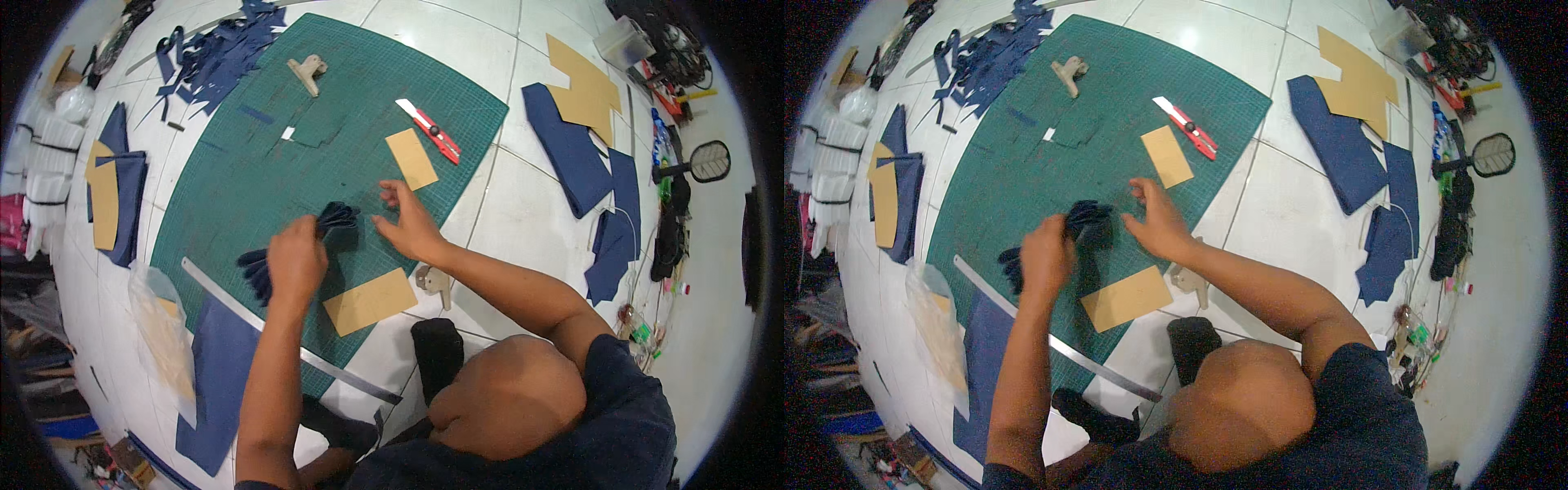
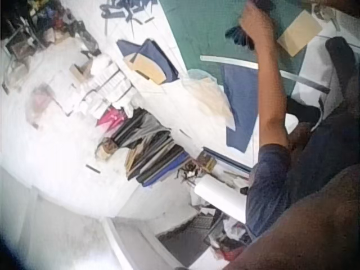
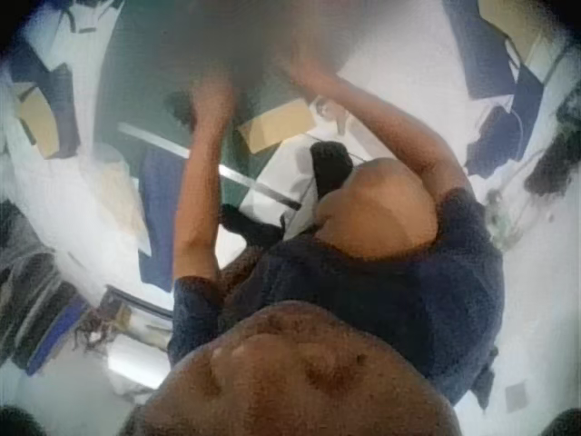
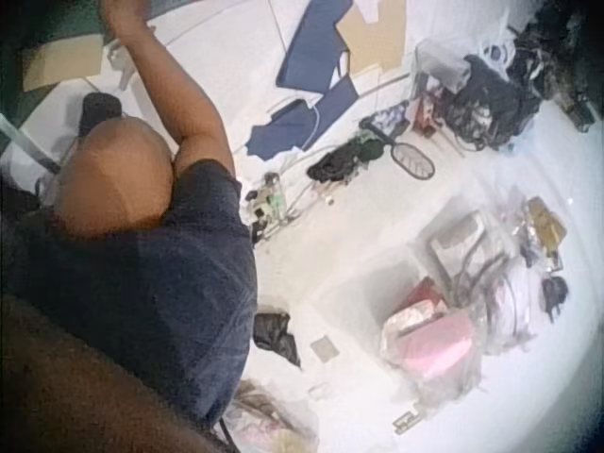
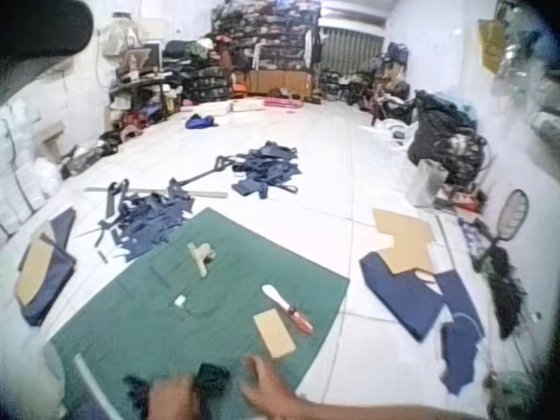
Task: The person uses a utility knife and a metal ruler to cut pieces of blue material following a cardboard template on a green cutting mat. They also handle a plastic bag and align several cut pieces by hand.
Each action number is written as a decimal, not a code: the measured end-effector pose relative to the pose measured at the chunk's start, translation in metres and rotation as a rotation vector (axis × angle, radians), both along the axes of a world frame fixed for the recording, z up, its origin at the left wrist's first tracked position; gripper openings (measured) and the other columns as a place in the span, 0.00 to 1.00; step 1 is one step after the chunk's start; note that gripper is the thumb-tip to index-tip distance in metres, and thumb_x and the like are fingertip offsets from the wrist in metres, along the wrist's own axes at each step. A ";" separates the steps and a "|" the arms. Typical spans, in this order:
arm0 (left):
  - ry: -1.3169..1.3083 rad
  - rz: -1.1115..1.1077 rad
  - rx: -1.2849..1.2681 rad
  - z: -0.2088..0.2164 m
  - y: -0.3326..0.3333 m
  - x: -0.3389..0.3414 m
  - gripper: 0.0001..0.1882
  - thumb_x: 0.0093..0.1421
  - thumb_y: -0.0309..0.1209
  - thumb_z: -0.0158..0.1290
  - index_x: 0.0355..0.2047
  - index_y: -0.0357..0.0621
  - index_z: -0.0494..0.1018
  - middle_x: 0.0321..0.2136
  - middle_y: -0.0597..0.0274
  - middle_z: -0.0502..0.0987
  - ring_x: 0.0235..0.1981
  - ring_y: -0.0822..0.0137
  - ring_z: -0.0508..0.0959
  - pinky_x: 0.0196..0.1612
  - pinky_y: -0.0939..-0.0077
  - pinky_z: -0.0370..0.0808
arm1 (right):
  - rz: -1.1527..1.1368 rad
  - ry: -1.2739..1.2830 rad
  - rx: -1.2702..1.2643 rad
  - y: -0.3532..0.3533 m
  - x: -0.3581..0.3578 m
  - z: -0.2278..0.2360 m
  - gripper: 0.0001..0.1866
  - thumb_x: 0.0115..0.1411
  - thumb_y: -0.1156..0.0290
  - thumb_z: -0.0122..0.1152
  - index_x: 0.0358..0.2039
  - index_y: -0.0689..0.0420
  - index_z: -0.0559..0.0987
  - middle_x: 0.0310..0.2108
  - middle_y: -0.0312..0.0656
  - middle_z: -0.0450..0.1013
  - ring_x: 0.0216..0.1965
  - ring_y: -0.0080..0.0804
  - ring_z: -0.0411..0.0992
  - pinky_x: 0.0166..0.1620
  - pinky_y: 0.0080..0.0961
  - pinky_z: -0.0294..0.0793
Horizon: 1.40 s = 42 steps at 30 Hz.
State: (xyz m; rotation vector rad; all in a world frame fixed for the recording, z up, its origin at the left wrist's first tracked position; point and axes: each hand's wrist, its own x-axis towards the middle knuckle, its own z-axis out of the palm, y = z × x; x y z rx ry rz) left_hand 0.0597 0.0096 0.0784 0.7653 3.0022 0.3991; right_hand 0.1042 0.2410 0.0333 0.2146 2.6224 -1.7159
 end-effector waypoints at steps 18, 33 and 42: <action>0.046 0.024 -0.016 -0.021 0.015 0.009 0.23 0.55 0.34 0.59 0.51 0.43 0.72 0.39 0.55 0.77 0.42 0.53 0.78 0.44 0.56 0.69 | 0.169 0.216 0.012 -0.032 0.000 -0.028 0.29 0.60 0.78 0.55 0.63 0.65 0.63 0.64 0.60 0.62 0.65 0.59 0.62 0.68 0.45 0.60; -0.008 0.030 0.021 -0.028 0.011 0.006 0.18 0.54 0.28 0.55 0.46 0.43 0.74 0.37 0.52 0.81 0.42 0.51 0.80 0.44 0.51 0.71 | 0.346 0.376 0.153 -0.036 -0.034 -0.017 0.35 0.59 0.77 0.60 0.66 0.58 0.62 0.65 0.55 0.64 0.66 0.55 0.64 0.69 0.43 0.61; -0.053 0.183 -0.049 -0.023 -0.020 0.011 0.12 0.54 0.27 0.56 0.40 0.45 0.77 0.34 0.56 0.81 0.40 0.50 0.81 0.42 0.53 0.73 | 0.606 0.368 0.320 -0.024 -0.060 0.007 0.13 0.53 0.74 0.67 0.39 0.57 0.75 0.39 0.47 0.73 0.46 0.51 0.72 0.51 0.46 0.70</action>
